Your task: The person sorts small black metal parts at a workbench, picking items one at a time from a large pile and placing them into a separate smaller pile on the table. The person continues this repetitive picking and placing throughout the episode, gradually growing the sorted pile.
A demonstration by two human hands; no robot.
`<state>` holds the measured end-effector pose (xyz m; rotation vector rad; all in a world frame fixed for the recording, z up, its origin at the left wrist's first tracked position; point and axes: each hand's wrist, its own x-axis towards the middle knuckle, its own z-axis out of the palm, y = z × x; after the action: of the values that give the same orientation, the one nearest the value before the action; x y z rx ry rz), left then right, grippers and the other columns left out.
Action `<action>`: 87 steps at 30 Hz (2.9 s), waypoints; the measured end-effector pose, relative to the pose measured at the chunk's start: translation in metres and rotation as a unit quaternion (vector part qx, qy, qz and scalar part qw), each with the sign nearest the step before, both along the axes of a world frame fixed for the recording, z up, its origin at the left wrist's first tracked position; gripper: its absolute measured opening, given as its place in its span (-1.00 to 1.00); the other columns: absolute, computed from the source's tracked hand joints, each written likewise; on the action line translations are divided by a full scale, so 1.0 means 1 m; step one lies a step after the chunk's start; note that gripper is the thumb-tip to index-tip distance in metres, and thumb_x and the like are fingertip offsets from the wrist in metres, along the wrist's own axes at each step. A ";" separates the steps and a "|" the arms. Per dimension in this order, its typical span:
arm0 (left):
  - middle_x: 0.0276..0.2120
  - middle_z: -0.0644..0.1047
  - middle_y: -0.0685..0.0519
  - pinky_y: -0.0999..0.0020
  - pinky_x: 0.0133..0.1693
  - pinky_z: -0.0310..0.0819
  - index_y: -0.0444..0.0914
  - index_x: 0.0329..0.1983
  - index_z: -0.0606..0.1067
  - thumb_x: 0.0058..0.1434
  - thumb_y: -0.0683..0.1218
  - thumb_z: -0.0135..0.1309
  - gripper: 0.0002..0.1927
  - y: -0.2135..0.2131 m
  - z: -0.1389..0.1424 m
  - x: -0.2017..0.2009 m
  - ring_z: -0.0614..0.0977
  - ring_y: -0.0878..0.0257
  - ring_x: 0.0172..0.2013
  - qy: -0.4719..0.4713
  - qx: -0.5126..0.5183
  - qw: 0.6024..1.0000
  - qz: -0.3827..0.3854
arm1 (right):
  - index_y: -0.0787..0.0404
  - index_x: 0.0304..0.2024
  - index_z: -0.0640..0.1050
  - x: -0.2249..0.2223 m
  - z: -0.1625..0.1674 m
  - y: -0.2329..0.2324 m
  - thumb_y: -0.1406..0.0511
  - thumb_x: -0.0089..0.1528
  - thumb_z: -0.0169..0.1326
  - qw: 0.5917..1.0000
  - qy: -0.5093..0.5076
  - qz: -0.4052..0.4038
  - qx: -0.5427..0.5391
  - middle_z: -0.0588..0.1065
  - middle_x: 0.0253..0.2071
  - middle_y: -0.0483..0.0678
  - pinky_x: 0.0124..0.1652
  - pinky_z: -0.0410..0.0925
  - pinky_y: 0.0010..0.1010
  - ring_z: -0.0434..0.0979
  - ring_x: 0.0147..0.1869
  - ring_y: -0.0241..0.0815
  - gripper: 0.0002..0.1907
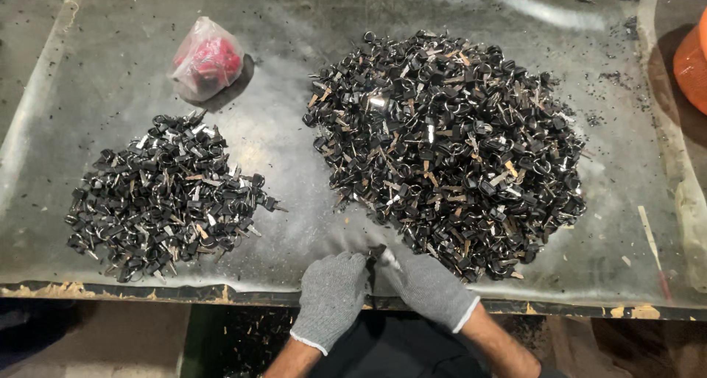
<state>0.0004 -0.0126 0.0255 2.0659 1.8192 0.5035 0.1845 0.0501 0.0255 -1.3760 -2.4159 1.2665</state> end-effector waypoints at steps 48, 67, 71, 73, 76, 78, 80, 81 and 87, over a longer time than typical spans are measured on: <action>-0.38 0.62 0.03 0.10 -0.23 0.48 -0.15 -0.02 0.55 -0.02 -0.04 0.32 -0.54 0.021 -0.016 0.011 0.62 0.05 -0.33 -0.096 0.052 0.987 0.115 | 0.45 0.23 0.36 0.005 -0.037 -0.040 0.31 0.13 0.24 0.949 0.164 -0.110 0.246 0.55 -0.52 0.04 -0.46 0.44 -0.08 0.61 -0.47 0.12 -0.34; -0.40 0.64 0.04 0.12 -0.24 0.50 -0.17 -0.22 0.60 0.07 -0.05 0.30 -0.78 0.003 -0.011 -0.006 0.66 0.09 -0.36 -0.120 0.005 0.987 0.102 | 0.27 0.07 0.40 -0.008 0.005 -0.041 0.10 0.34 0.02 0.984 -0.172 -0.013 0.046 0.59 -0.32 0.09 -0.40 0.53 -0.18 0.68 -0.36 0.03 -0.58; -0.38 0.62 -0.02 0.08 -0.23 0.48 -0.19 -0.29 0.61 0.09 -0.11 0.24 -0.87 0.002 -0.008 -0.003 0.64 0.01 -0.33 -0.107 0.027 0.990 0.090 | 0.25 0.19 0.35 -0.010 0.004 -0.029 0.09 0.43 -0.05 0.979 -0.192 -0.063 0.015 0.65 -0.26 0.14 -0.35 0.52 -0.21 0.70 -0.31 0.03 -0.56; -0.39 0.63 -0.01 0.07 -0.24 0.48 -0.19 -0.32 0.61 0.10 -0.08 0.25 -0.88 0.003 -0.006 -0.003 0.63 0.00 -0.33 -0.111 0.021 0.988 0.106 | 0.22 0.31 0.31 -0.011 0.001 -0.028 0.18 0.42 -0.07 0.970 -0.241 -0.005 0.034 0.58 -0.05 0.24 -0.32 0.53 -0.19 0.71 -0.23 0.04 -0.55; -0.38 0.64 0.01 0.08 -0.24 0.49 -0.18 -0.32 0.62 0.08 -0.08 0.25 -0.88 0.005 -0.005 -0.003 0.65 0.03 -0.35 -0.126 -0.003 0.986 0.110 | 0.14 0.26 0.33 -0.011 -0.003 -0.031 0.32 0.26 0.03 0.951 -0.208 0.083 0.211 0.41 0.28 0.36 -0.29 0.55 -0.02 0.71 -0.14 0.11 -0.50; -0.37 0.64 0.00 0.09 -0.24 0.50 -0.19 -0.30 0.62 0.07 -0.11 0.23 -0.87 0.006 -0.006 -0.004 0.65 0.01 -0.33 -0.120 0.007 0.988 0.098 | 0.06 0.17 0.33 -0.011 -0.005 -0.033 0.17 0.13 0.15 0.959 -0.090 -0.034 0.266 0.51 0.13 0.25 -0.20 0.49 0.18 0.70 -0.10 0.20 -0.44; -0.37 0.63 0.00 0.09 -0.23 0.50 -0.19 -0.30 0.62 0.06 -0.12 0.22 -0.87 0.008 -0.007 -0.006 0.66 0.02 -0.33 -0.113 0.001 0.990 0.087 | 0.04 0.37 0.18 -0.009 -0.006 -0.030 0.19 0.21 0.10 0.989 -0.064 -0.035 0.130 0.51 0.11 0.24 -0.17 0.52 0.03 0.69 -0.14 0.18 -0.29; -0.37 0.64 0.01 0.10 -0.23 0.50 -0.19 -0.31 0.62 0.06 -0.12 0.22 -0.87 0.009 -0.008 -0.007 0.67 0.03 -0.34 -0.108 -0.012 0.990 0.086 | 0.03 0.47 0.11 -0.008 -0.006 -0.027 0.19 0.24 0.08 0.996 -0.048 -0.034 0.062 0.51 0.10 0.23 -0.16 0.54 -0.05 0.69 -0.16 0.18 -0.22; -0.40 0.63 0.01 0.10 -0.25 0.52 -0.20 -0.34 0.61 0.04 -0.09 0.25 -0.86 0.010 -0.005 -0.012 0.68 0.03 -0.34 -0.113 -0.004 0.992 0.064 | 0.03 0.47 0.09 -0.007 0.005 -0.008 0.17 0.31 0.07 0.998 -0.058 0.020 0.018 0.52 0.06 0.30 -0.16 0.52 0.00 0.67 -0.17 0.25 -0.26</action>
<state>-0.0117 -0.0024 0.0205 1.8121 1.8213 0.7313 0.1775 0.0425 0.0309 -1.4380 -2.5412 1.1766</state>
